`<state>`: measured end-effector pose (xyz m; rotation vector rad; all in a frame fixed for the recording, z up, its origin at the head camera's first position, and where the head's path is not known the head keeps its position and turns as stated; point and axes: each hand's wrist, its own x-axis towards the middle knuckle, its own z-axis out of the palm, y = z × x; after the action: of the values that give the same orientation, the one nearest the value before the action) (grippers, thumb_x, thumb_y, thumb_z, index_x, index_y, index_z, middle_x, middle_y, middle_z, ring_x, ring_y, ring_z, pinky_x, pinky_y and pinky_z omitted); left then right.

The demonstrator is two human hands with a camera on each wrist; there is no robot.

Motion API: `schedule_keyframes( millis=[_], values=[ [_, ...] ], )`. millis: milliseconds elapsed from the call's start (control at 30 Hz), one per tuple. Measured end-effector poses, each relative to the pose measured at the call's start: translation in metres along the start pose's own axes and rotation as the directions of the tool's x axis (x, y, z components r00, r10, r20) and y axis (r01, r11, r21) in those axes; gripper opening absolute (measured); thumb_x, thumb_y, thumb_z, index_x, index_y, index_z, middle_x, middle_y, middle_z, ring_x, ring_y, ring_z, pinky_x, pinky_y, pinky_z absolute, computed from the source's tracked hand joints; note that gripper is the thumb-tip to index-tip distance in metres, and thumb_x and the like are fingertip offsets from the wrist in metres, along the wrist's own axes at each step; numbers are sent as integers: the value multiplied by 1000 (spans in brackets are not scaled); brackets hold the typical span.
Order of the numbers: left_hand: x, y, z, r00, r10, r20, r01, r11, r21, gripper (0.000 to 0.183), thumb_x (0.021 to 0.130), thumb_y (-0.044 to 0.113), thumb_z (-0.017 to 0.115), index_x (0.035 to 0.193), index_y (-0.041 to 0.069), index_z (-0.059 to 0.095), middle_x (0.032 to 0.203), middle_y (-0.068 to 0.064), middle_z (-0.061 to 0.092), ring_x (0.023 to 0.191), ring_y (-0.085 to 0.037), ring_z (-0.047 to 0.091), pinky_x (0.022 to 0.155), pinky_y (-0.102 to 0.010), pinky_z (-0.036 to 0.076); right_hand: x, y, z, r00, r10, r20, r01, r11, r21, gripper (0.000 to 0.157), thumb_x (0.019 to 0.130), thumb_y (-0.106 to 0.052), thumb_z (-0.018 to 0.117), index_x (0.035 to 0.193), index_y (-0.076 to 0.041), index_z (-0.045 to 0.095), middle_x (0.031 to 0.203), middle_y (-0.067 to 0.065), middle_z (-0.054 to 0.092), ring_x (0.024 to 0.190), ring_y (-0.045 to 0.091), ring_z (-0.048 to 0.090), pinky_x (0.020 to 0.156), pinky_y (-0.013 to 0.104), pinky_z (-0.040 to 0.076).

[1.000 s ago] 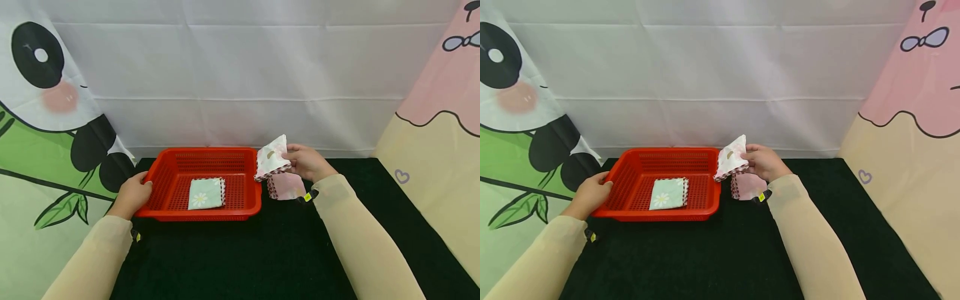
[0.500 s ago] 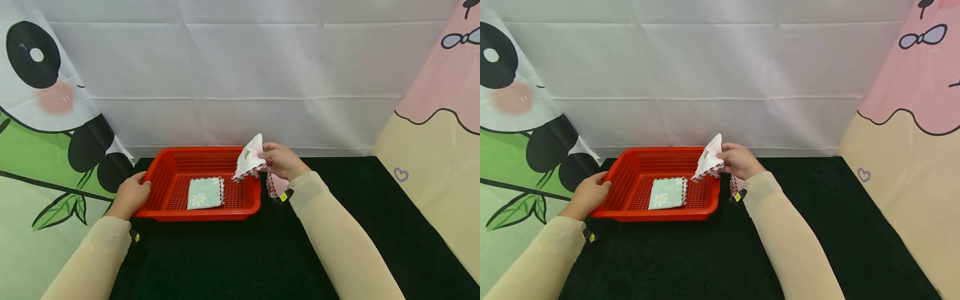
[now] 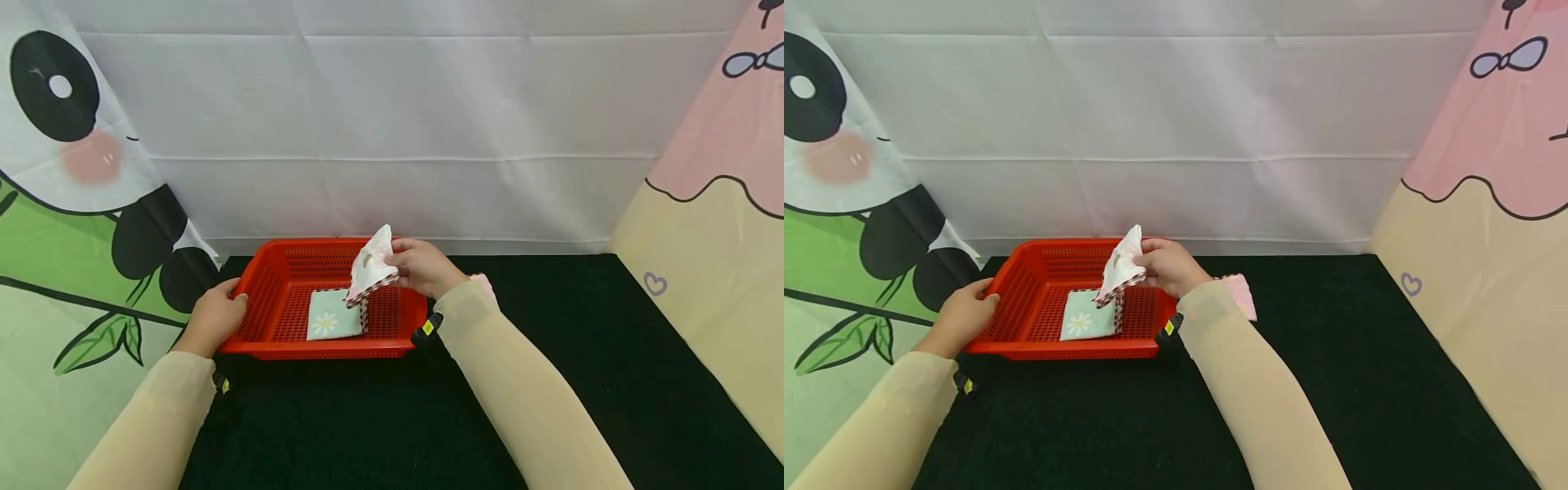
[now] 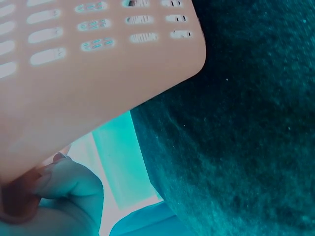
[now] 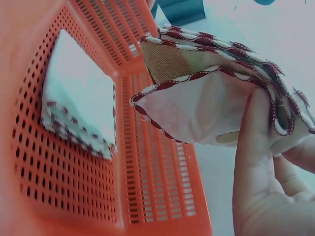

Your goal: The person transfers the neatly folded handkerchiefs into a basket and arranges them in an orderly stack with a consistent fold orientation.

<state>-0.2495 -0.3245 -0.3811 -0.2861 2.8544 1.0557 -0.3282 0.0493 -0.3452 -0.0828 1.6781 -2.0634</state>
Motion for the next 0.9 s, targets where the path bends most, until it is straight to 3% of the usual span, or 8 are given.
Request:
schedule_keyframes(
  millis=[333, 633, 900],
  values=[
    [0, 0, -1, 1000, 7, -8, -7, 1000, 16, 61, 109, 28, 39, 161, -1, 25, 135, -29, 51, 105, -39, 57, 85, -50, 53, 17, 9, 30, 1000, 17, 23, -17, 1000, 9, 32, 101, -2, 63, 133, -3, 62, 117, 14, 67, 93, 24, 69, 76, 33, 59],
    [-1, 2, 1, 1000, 11, -17, -10, 1000, 21, 62, 109, 28, 39, 161, -1, 24, 137, -30, 50, 107, -41, 55, 89, -55, 51, 26, 21, 44, 999, 44, 1, -44, 996, 84, 31, 100, -2, 64, 131, -5, 64, 117, 15, 67, 97, 27, 69, 86, 40, 58],
    [-2, 2, 0, 1000, 4, -10, -4, 1000, -6, 62, 109, 29, 38, 161, -1, 25, 136, -29, 51, 106, -39, 57, 86, -50, 54, 35, 32, 53, 998, 64, 23, -67, 981, 181, 40, 101, -1, 62, 140, -3, 59, 122, 16, 66, 103, 28, 68, 96, 43, 55]
  ],
)
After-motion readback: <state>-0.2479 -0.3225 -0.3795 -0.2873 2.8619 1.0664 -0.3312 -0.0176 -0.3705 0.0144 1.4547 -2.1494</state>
